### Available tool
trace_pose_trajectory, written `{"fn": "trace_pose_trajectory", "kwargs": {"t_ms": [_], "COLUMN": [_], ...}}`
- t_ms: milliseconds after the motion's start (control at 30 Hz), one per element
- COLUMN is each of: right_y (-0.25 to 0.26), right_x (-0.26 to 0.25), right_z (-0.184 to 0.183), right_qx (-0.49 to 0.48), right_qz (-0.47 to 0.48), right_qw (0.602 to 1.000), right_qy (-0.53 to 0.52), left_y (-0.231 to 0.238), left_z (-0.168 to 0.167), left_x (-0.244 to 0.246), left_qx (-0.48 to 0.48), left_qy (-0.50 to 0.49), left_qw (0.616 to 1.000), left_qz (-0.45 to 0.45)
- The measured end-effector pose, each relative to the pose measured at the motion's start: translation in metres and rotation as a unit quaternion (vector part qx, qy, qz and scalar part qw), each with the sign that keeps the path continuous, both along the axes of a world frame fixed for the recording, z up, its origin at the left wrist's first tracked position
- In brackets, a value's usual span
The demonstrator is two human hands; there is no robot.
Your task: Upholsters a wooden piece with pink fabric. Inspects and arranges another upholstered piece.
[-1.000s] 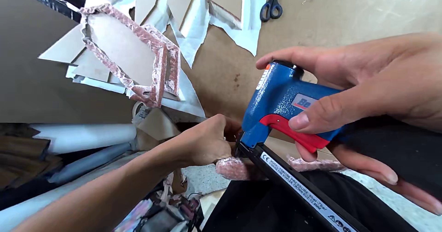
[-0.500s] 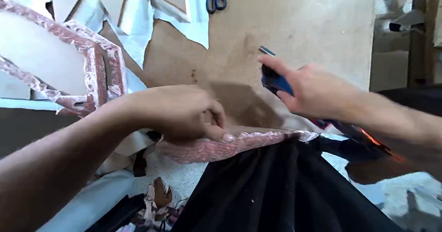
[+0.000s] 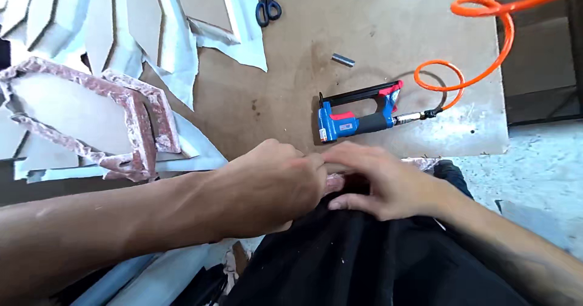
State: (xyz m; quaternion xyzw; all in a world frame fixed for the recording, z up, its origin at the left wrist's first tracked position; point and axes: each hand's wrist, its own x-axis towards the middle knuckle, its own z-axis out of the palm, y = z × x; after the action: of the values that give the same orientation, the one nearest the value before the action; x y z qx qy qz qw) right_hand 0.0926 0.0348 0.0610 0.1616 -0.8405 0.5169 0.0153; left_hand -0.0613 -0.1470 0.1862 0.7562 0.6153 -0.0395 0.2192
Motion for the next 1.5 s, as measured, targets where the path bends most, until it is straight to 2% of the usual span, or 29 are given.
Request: {"fn": "trace_pose_trajectory", "kwargs": {"t_ms": [100,200,300,433,500,667,800,867,933,1000,1100,1233,1400,1500], "right_y": [-0.021,-0.031,-0.04,-0.048,-0.05,-0.052,-0.046,-0.04,-0.033,-0.026,-0.02,-0.037,-0.056,-0.056], "right_x": [-0.006,-0.015,-0.016,-0.014,-0.015,-0.021,-0.028,-0.036,-0.043,-0.042,-0.023,-0.022,-0.016,-0.016], "right_z": [0.004,0.003,-0.001,0.001,0.0,-0.001,0.006,0.005,0.0,-0.003,-0.009,-0.019,-0.026,-0.027], "right_qx": [-0.067,-0.136,-0.181,-0.128,-0.109,-0.121,-0.218,-0.262,-0.287,-0.241,-0.019,0.193,0.291,0.275], "right_qz": [0.019,-0.033,-0.094,-0.131,-0.132,-0.142,-0.133,-0.11,-0.074,-0.054,-0.047,-0.061,-0.138,-0.147], "right_qw": [0.997,0.988,0.973,0.963,0.964,0.971,0.967,0.957,0.953,0.969,0.997,0.975,0.934,0.936], "right_qy": [0.042,0.061,0.111,0.2,0.202,0.148,0.019,-0.048,-0.062,-0.018,0.051,0.092,0.156,0.161], "left_y": [0.004,0.007,0.011,0.006,0.002,0.012,0.014,0.014,0.016,0.017,0.019,0.021,0.013,0.014], "left_z": [-0.001,-0.003,-0.007,0.002,0.003,0.001,-0.003,-0.009,-0.012,-0.012,-0.01,-0.012,-0.014,-0.012], "left_x": [-0.003,-0.011,-0.028,-0.044,-0.034,-0.007,-0.01,-0.018,-0.025,-0.03,-0.033,-0.037,-0.027,-0.026], "left_qx": [-0.021,-0.064,-0.098,-0.158,-0.152,-0.092,-0.059,-0.068,-0.114,-0.155,-0.206,-0.234,-0.192,-0.206], "left_qy": [-0.02,-0.067,-0.122,-0.13,-0.114,-0.046,-0.071,-0.092,-0.109,-0.129,-0.155,-0.187,-0.162,-0.167], "left_qw": [0.999,0.992,0.982,0.976,0.979,0.989,0.987,0.979,0.963,0.945,0.92,0.897,0.924,0.912], "left_qz": [0.034,0.089,0.104,0.075,0.079,0.107,0.133,0.167,0.218,0.258,0.295,0.325,0.29,0.314]}}
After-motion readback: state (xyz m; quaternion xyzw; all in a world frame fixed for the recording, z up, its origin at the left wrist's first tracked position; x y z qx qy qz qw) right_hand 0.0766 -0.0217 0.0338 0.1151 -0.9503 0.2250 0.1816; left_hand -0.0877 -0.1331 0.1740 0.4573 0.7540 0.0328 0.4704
